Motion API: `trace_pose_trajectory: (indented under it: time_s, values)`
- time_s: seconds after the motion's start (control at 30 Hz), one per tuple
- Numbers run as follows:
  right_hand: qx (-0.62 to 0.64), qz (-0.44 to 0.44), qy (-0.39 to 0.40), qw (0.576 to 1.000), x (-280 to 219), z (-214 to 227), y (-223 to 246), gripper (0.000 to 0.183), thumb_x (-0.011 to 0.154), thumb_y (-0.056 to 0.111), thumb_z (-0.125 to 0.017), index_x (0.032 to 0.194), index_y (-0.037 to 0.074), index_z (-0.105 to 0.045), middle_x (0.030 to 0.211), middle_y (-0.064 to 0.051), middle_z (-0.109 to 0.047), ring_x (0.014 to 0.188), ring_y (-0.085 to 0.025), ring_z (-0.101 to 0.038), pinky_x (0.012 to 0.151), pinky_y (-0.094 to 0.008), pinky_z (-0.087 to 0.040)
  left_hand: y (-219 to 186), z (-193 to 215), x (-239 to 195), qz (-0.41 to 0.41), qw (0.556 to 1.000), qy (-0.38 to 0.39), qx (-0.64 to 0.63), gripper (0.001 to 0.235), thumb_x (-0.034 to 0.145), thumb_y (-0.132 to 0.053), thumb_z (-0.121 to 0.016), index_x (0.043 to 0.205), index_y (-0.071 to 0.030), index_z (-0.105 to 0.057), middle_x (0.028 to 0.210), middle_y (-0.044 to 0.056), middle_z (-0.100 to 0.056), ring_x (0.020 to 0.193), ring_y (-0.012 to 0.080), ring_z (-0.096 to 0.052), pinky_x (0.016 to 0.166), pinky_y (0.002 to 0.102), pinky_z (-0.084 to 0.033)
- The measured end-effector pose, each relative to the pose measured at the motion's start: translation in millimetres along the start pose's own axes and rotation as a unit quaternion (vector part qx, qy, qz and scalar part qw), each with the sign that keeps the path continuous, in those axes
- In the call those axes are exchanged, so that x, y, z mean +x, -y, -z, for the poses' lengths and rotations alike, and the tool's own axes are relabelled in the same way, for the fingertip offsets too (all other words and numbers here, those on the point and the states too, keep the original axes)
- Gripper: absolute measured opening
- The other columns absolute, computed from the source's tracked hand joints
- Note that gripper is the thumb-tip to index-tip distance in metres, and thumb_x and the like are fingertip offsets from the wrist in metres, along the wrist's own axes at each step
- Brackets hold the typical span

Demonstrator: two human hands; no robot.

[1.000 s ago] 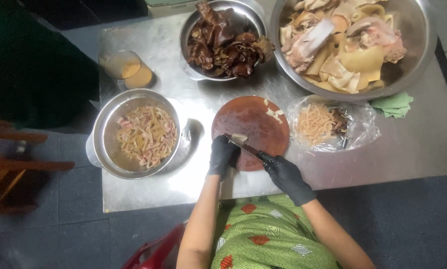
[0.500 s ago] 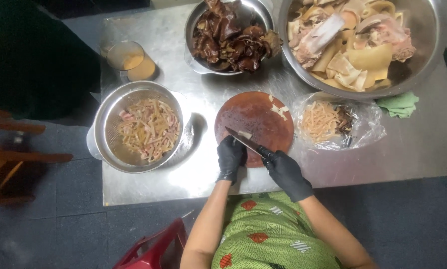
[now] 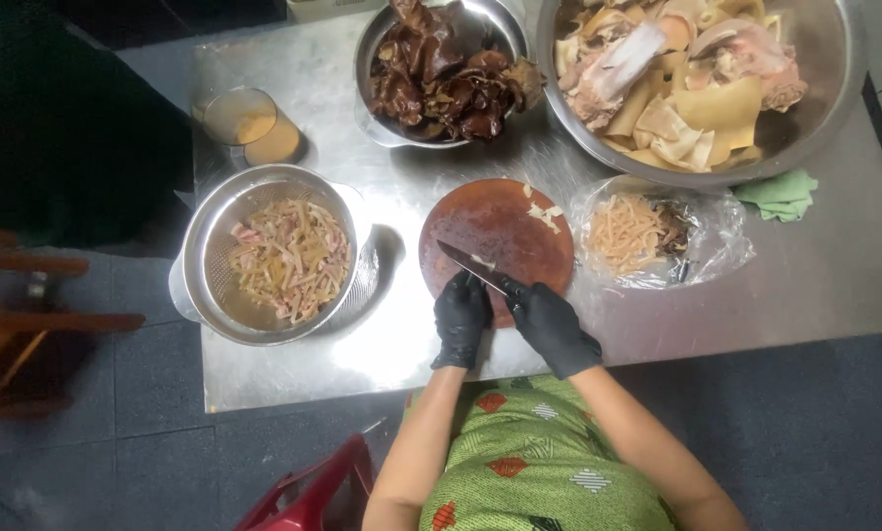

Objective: Slicing pieces of meat or skin on a wooden cutting board using a knife in a food preparation area.

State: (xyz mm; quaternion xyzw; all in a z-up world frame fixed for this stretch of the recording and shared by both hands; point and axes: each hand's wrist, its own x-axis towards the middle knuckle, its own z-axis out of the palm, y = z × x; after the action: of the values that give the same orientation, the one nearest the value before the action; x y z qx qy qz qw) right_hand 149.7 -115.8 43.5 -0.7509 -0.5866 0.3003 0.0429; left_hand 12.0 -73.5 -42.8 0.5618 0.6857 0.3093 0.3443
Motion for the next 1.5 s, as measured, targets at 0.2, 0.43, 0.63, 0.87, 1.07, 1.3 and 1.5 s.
trace_pose_trajectory:
  time_s: [0.2,0.43,0.63,0.87,1.07,1.3,1.5]
  values:
    - [-0.048,0.005,-0.060,0.997,-24.5,-2.5,-14.1,0.032,0.096,0.032,-0.056,0.122,0.022,-0.072,0.095,-0.008,-0.068,0.095,-0.028,-0.072,0.081,-0.043,-0.061,-11.9,10.0,-5.6,-0.048,0.998,-0.035,-0.028,0.025,0.094,-0.028,-0.068,0.114,-0.015,-0.074,0.100,0.012,-0.078,0.093,0.0391,-0.073,0.075,0.048,-0.063]
    - [-0.089,0.012,-0.128,0.988,-21.0,-8.1,-17.9,0.026,0.096,0.034,-0.056,0.112,0.024,-0.074,0.086,-0.005,-0.065,0.086,-0.027,-0.071,0.073,-0.043,-0.062,18.5,-13.5,-20.2,-0.216,0.971,-0.097,0.045,0.016,0.091,-0.026,-0.072,0.104,-0.017,-0.076,0.084,0.004,-0.075,0.077,0.0299,-0.074,0.060,0.040,-0.062]
    - [0.005,-0.010,-0.084,0.996,-13.4,10.9,-30.0,0.029,0.101,0.033,-0.054,0.122,0.022,-0.070,0.097,-0.012,-0.069,0.098,-0.034,-0.070,0.082,-0.045,-0.059,-24.0,27.6,-16.3,-0.054,0.998,-0.005,0.013,0.027,0.095,-0.035,-0.068,0.117,-0.021,-0.072,0.102,0.009,-0.078,0.096,0.0373,-0.073,0.082,0.052,-0.061]
    - [0.126,-0.098,-0.055,0.986,10.3,70.4,-32.3,0.039,0.101,0.036,-0.051,0.133,0.021,-0.068,0.117,-0.016,-0.073,0.116,-0.040,-0.066,0.097,-0.054,-0.053,-68.2,55.6,13.0,-0.050,0.998,0.028,0.034,0.034,0.100,-0.043,-0.058,0.123,-0.020,-0.071,0.112,0.009,-0.076,0.107,0.0343,-0.071,0.095,0.046,-0.058]
    - [0.143,-0.034,-0.029,0.989,23.6,55.1,-62.2,0.040,0.097,0.032,-0.055,0.132,0.019,-0.069,0.108,-0.018,-0.076,0.106,-0.041,-0.070,0.093,-0.053,-0.056,-43.6,23.5,19.7,-0.161,0.977,-0.121,0.075,0.024,0.096,-0.041,-0.067,0.112,-0.026,-0.075,0.095,0.001,-0.078,0.088,0.0262,-0.076,0.076,0.039,-0.064]
    - [0.181,0.005,-0.028,0.983,34.9,69.7,-62.6,0.039,0.093,0.024,-0.059,0.130,0.021,-0.071,0.085,-0.019,-0.076,0.080,-0.034,-0.075,0.077,-0.048,-0.058,-49.0,25.6,15.2,-0.157,0.978,-0.131,0.032,0.024,0.095,-0.041,-0.070,0.110,-0.024,-0.075,0.094,0.000,-0.077,0.089,0.0260,-0.075,0.074,0.037,-0.065]
    - [0.188,-0.050,-0.044,0.980,58.2,78.1,-76.6,0.040,0.093,0.018,-0.059,0.131,0.022,-0.070,0.078,-0.010,-0.076,0.068,-0.020,-0.075,0.070,-0.035,-0.060,-53.9,27.9,16.5,-0.176,0.974,-0.139,0.018,0.022,0.095,-0.037,-0.071,0.109,-0.021,-0.076,0.093,0.001,-0.077,0.087,0.0271,-0.075,0.075,0.038,-0.064]
